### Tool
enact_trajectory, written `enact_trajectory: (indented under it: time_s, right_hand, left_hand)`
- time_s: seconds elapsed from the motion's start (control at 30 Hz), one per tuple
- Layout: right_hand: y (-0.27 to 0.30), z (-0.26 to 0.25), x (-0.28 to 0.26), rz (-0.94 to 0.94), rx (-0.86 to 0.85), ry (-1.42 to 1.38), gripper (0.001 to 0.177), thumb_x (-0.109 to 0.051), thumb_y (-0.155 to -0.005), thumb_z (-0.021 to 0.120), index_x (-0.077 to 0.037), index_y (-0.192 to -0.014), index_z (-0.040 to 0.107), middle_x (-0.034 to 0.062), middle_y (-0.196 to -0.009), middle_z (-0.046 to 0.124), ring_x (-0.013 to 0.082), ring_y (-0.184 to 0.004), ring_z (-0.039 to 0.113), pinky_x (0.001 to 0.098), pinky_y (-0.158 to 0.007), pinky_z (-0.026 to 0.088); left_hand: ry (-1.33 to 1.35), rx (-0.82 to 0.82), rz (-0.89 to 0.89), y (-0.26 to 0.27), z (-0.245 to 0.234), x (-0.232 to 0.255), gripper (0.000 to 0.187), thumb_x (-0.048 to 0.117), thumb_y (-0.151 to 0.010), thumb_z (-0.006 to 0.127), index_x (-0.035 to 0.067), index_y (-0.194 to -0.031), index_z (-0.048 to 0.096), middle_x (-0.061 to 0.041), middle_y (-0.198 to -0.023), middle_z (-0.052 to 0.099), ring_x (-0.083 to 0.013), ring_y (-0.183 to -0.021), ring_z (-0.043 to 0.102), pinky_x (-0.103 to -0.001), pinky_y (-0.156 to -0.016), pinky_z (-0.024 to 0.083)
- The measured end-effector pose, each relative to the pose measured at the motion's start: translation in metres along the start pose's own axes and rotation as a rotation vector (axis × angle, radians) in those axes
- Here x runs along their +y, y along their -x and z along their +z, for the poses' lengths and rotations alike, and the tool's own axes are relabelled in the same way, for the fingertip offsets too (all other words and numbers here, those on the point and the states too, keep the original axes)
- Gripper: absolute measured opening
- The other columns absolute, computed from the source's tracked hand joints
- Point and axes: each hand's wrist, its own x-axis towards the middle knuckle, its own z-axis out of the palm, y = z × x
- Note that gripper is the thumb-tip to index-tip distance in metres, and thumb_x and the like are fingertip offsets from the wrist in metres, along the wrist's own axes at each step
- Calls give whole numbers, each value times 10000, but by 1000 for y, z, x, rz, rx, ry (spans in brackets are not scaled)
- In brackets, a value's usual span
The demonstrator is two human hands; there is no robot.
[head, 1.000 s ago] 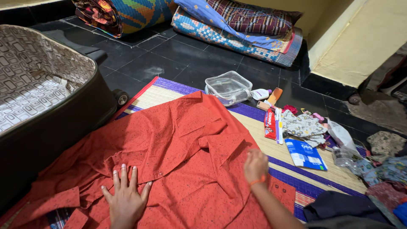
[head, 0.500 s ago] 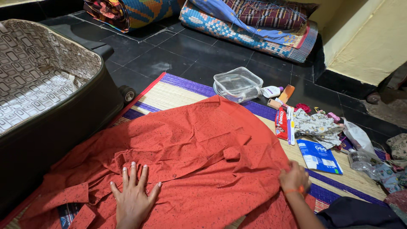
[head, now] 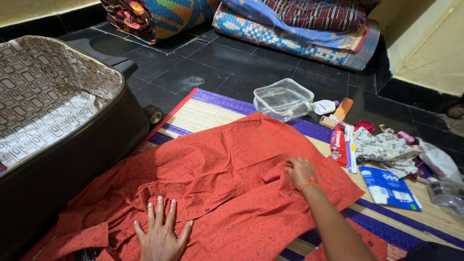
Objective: The person folds shirts by hand and places them inside a suitcase.
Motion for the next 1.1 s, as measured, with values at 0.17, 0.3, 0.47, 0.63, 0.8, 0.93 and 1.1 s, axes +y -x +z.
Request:
enact_trajectory:
  time_s: [0.17, 0.3, 0.47, 0.63, 0.8, 0.93, 1.1]
  right_hand:
    - [31, 3, 18, 31, 399, -32, 98, -135, -926, 682, -126, -1022, 703, 121, -1091, 680, 353, -1074, 622, 458, -942, 503]
    - [43, 18, 36, 105, 770, -91, 105, -65, -980, 620, -93, -1081, 632, 115, -1124, 649, 345, -1103, 611, 460, -981, 491]
    - [41, 8, 63, 55, 581, -10, 313, -201, -912, 690, -82, -1201, 657, 138, -1125, 654, 363, -1067, 600, 472, -934, 473]
    - [60, 5, 60, -71, 473, -8, 397, -330, -933, 675, -105, -1261, 657, 124, -1221, 657, 347, -1129, 595, 469, -1001, 462]
    - [103, 7, 41, 157, 393, 175, 463, -379, -972, 577, -103, -1337, 644, 151, -1432, 585, 351, -1330, 518, 470, -1098, 415]
    - [155, 17, 40, 188, 407, 291, 512, -367, -959, 545, -82, -1379, 608, 152, -1501, 535, 348, -1394, 466, 498, -1100, 379]
    - [215, -4, 27, 238, 429, 367, 508, -304, -907, 523, -82, -1347, 646, 163, -1452, 603, 352, -1346, 546, 471, -1114, 409]
  left_hand:
    - [29, 123, 14, 1, 8, 2, 945, 781, -819, 452, 305, -1611, 254, -67, -1717, 119, -303, -1541, 93, -720, -1134, 144]
    - [189, 446, 222, -22, 5, 3, 948, 737, -787, 474, 242, -1577, 301, -112, -1677, 167, -351, -1489, 155, -746, -1085, 142]
    - [148, 334, 288, -84, -9, -7, 956, 755, -823, 452, 268, -1615, 228, -72, -1713, 110, -319, -1512, 120, -723, -1097, 108]
    - [90, 226, 388, -142, -13, -13, 924, 791, -837, 430, 302, -1586, 200, -50, -1687, 63, -315, -1523, 84, -726, -1120, 76]
    - [27, 131, 340, -148, -16, -8, 907, 778, -880, 386, 327, -1630, 147, -26, -1728, 26, -324, -1538, 64, -765, -1098, 85]
    - [-239, 297, 224, -112, -5, 18, 835, 734, -943, 338, 337, -1649, 136, -69, -1715, 91, -370, -1554, 131, -741, -1132, 132]
    - [38, 102, 233, -36, 8, 34, 918, 819, -893, 311, 304, -1619, 87, -50, -1701, 17, -342, -1546, 51, -722, -1137, 79]
